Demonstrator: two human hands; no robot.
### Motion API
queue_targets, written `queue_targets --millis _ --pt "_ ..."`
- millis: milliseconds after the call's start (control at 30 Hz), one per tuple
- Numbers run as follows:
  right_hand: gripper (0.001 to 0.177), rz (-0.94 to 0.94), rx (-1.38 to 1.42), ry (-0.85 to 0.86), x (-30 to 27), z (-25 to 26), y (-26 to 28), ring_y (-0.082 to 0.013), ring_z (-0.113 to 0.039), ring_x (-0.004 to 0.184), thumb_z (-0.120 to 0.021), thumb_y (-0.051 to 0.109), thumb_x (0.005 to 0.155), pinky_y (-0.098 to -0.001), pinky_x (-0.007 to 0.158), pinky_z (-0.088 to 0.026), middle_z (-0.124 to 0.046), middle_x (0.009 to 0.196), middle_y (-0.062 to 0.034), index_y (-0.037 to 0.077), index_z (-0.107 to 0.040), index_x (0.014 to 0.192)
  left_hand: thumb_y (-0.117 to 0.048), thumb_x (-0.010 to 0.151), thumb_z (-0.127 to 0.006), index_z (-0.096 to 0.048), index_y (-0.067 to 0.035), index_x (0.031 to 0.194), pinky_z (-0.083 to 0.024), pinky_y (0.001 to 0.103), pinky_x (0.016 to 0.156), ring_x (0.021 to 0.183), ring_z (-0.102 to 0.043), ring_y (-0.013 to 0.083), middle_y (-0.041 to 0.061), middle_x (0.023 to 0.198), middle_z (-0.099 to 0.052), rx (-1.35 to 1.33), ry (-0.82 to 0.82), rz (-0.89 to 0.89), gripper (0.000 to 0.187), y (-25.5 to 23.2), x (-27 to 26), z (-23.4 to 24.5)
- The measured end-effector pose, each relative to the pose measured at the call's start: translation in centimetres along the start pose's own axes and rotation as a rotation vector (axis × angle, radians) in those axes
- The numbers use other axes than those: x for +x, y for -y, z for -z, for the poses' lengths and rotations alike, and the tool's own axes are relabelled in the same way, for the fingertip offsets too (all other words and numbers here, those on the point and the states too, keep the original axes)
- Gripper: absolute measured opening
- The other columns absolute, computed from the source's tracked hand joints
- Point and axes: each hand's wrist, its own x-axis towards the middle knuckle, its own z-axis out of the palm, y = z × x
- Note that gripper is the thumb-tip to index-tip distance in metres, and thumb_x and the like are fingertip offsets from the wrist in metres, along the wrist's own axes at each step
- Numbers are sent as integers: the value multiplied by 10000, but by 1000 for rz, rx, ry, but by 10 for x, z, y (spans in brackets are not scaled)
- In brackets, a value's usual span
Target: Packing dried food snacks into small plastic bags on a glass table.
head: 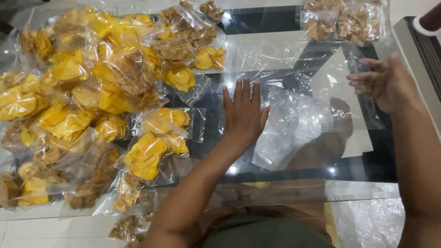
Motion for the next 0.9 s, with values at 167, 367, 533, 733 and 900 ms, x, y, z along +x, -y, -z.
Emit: queue_targets --millis 167,367,533,733,900 --pt "504 -25 -215 -105 -20 -30 22 -168 -669 981 -604 125 1066 -256 791 -558 -683 1131 -99 69 -422 1533 -312 952 -693 -612 -91 1257 -264 695 1173 1406 -472 378 140 1314 -621 -228 -85 -195 385 17 -5 15" --pt "580 34 -340 -114 -17 -38 30 -189 -687 966 -641 74 1037 -306 803 -564 -701 1058 -104 26 -400 1562 -462 982 -624 -680 -104 1211 -211 706 1191 1408 -478 331 84 1243 -671 -156 -29 -241 429 21 -1 17" --pt "550 156 -347 -256 -18 -49 16 -199 -715 987 -686 81 1057 -304 775 -597 -713 1113 -154 14 -412 1530 -556 965 -639 -709 -79 1133 -204 726 1190 1450 -456 348 135 1389 -634 -72 -150 -286 510 20 -7 15" --pt "331 716 -780 -476 2 -5 -33 -255 -677 1088 -767 0 1106 -355 813 -540 -720 1192 -180 -81 -620 1392 -593 983 -563 -604 -104 1407 -161 701 1222 1524 -342 345 148 1572 -486 11 -64 -309 648 18 -8 25" --pt "238 960 -1018 -404 19 21 -58 -375 -605 1255 -827 11 1083 -451 1014 -496 -703 1301 -258 -82 -744 1286 -377 879 -745 -616 -75 1230 -352 509 999 1198 -487 326 154 1301 -567 -97 -56 -200 480 24 -8 30"
